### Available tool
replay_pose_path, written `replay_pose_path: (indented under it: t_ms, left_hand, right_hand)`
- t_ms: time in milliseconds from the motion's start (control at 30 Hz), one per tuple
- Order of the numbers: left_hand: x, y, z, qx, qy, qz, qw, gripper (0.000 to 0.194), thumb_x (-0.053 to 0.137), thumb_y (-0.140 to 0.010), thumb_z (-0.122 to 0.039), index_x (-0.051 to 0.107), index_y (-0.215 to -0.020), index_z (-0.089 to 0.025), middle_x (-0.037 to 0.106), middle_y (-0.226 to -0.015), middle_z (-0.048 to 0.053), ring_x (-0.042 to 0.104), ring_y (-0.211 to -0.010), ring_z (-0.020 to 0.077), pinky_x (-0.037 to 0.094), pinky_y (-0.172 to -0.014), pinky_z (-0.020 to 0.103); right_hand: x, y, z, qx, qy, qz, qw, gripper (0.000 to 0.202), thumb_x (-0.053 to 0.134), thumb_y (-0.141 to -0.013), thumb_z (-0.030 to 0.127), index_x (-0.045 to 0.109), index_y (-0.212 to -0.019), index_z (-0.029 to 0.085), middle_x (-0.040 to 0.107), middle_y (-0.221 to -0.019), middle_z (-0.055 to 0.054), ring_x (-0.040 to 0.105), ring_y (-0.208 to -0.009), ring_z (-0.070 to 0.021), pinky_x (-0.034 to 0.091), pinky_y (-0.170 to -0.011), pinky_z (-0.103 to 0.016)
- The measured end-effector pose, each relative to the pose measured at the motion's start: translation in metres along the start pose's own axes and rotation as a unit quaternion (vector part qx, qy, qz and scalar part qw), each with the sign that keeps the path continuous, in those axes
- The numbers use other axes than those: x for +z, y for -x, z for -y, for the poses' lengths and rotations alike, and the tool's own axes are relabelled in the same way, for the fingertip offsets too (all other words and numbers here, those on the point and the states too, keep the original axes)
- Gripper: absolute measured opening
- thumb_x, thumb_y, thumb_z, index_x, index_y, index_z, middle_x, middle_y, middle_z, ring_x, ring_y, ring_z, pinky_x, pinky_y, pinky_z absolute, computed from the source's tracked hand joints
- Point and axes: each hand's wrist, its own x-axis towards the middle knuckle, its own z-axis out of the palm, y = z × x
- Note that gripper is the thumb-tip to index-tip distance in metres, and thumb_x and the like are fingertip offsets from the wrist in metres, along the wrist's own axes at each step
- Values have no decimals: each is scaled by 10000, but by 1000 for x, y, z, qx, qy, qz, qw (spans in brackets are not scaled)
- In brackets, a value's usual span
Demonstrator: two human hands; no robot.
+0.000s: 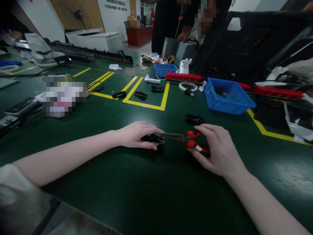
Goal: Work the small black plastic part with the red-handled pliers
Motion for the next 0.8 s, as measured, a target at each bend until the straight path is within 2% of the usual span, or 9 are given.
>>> replay_pose_path:
  t_ms: [167, 333, 433, 600, 800]
  left_hand:
    - [-1, 0, -3, 0, -16, -13, 1000, 484, 607, -929, -507, 574, -1274, -168, 690, -1147, 83, 668, -934, 192, 462, -810, 284]
    - [-1, 1, -4, -4, -22, -24, 999, 462, 618, -924, -499, 587, -1252, -174, 700, -1112, 75, 669, -905, 188, 469, -804, 288]
    - [-1, 1, -3, -9, -23, -23, 999, 457, 614, -924, -503, 585, -1250, -184, 700, -1112, 72, 670, -893, 185, 472, -792, 288]
    - [0, 1, -3, -7, -35, -28, 999, 444, 616, -924, -499, 587, -1239, -188, 699, -1117, 64, 675, -900, 181, 474, -800, 283]
    - [0, 1, -4, -3, -51, -34, 998, 449, 622, -920, -496, 590, -1235, -178, 701, -1107, 63, 676, -890, 175, 469, -790, 275]
  right_hand:
    - [-1, -1, 2, -44, 34, 22, 998, 648, 631, -833, 358, 366, -1420, 280, 589, -1220, -176, 625, -1042, -396, 540, -813, -549]
    - [-2, 1, 7, -37, 36, 17, 999, 726, 666, -817, 325, 340, -1465, 322, 559, -1300, -185, 616, -1087, -395, 544, -842, -540]
    - [-3, 1, 9, -40, 42, -7, 998, 756, 688, -802, 327, 357, -1482, 325, 578, -1307, -169, 631, -1068, -387, 553, -834, -524]
    - [-3, 1, 9, -70, 80, -64, 992, 802, 718, -786, 332, 369, -1506, 275, 597, -1279, -157, 652, -1026, -352, 578, -793, -478]
    - [-2, 1, 7, -106, 99, -57, 988, 716, 718, -788, 341, 459, -1436, 179, 623, -1231, -187, 670, -970, -312, 581, -752, -422]
